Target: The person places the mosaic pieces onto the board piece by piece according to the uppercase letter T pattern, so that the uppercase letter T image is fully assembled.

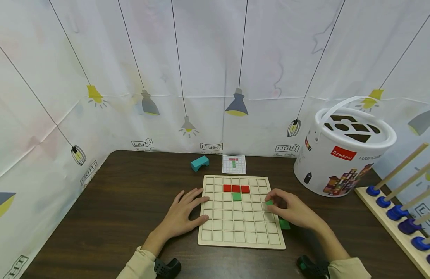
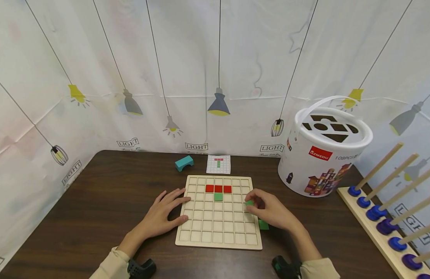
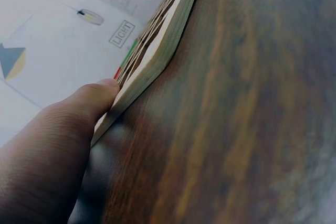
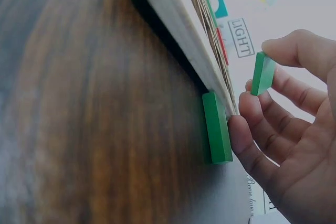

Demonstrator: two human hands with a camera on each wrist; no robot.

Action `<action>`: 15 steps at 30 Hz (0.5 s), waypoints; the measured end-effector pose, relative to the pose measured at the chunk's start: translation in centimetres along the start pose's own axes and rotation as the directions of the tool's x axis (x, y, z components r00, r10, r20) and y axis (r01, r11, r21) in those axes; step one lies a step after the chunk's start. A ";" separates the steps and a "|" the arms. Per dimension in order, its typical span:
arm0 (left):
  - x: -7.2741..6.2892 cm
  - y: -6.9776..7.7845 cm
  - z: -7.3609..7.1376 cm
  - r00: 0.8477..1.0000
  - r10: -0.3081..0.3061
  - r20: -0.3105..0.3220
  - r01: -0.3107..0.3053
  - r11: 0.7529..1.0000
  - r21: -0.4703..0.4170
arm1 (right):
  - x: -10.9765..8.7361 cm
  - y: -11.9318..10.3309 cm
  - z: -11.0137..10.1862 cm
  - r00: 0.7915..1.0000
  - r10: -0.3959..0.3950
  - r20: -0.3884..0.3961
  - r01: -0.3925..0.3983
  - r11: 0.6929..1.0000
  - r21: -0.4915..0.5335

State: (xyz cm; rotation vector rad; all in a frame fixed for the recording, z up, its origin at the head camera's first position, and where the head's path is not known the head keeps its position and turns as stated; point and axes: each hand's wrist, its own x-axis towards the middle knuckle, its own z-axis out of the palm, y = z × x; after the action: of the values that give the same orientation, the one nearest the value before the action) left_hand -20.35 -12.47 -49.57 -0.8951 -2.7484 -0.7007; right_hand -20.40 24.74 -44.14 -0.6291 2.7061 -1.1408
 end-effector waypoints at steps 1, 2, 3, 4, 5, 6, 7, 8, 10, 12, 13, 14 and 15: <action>0.0 0.0 0.0 1.000 0.000 0.001 0.000 1.000 -0.001 | 0.0 0.0 0.0 1.000 0.001 0.000 -0.001 1.000 0.002; 0.0 0.0 0.0 1.000 0.000 0.001 0.000 1.000 -0.004 | 0.1 0.0 0.0 1.000 0.003 0.001 -0.003 1.000 0.002; 0.0 0.0 0.0 1.000 0.000 0.003 0.000 1.000 -0.006 | 0.1 0.0 0.0 1.000 0.003 0.000 -0.003 1.000 0.003; 0.0 0.0 0.0 1.000 -0.001 0.004 0.001 1.000 -0.007 | 0.1 0.0 0.0 1.000 0.002 -0.001 -0.002 1.000 0.003; 0.0 0.0 0.0 1.000 -0.002 0.005 0.002 1.000 -0.007 | 0.1 0.0 0.0 1.000 -0.001 -0.003 0.001 1.000 0.003; 0.0 0.0 0.0 1.000 -0.003 0.006 0.003 1.000 -0.007 | 0.1 0.0 0.0 1.000 -0.004 -0.004 0.004 1.000 0.002; 0.0 0.0 0.0 1.000 -0.003 0.007 0.003 1.000 -0.007 | 0.1 0.0 0.0 1.000 -0.008 -0.005 0.008 1.000 0.002; 0.0 0.0 0.0 1.000 -0.003 0.007 0.003 1.000 -0.005 | 0.1 0.0 0.0 1.000 -0.010 -0.005 0.010 1.000 0.002; 0.0 0.0 0.0 1.000 -0.002 0.006 0.002 1.000 0.000 | 0.2 0.0 0.1 1.000 -0.015 -0.005 0.016 1.000 0.004; 0.0 0.1 0.0 1.000 -0.003 0.007 0.003 1.000 -0.003 | 0.2 0.0 0.1 1.000 -0.019 -0.004 0.019 1.000 0.003; 0.0 0.1 0.0 1.000 -0.004 0.008 0.004 1.000 -0.004 | 0.3 0.0 0.2 1.000 -0.018 -0.003 0.018 1.000 0.004; 0.0 0.1 0.0 1.000 -0.005 0.009 0.005 1.000 -0.005 | 0.3 0.0 0.2 1.000 -0.019 -0.001 0.019 1.000 0.004; 0.0 0.1 0.0 1.000 -0.006 0.009 0.006 1.000 -0.008 | 0.3 -0.1 0.2 1.000 -0.019 0.001 0.019 1.000 0.005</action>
State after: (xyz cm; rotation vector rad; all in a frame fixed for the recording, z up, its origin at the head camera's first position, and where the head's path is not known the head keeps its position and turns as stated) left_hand -20.32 -12.40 -49.50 -0.8944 -2.7589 -0.7103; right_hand -20.61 24.40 -44.25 -0.6556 2.7016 -1.1509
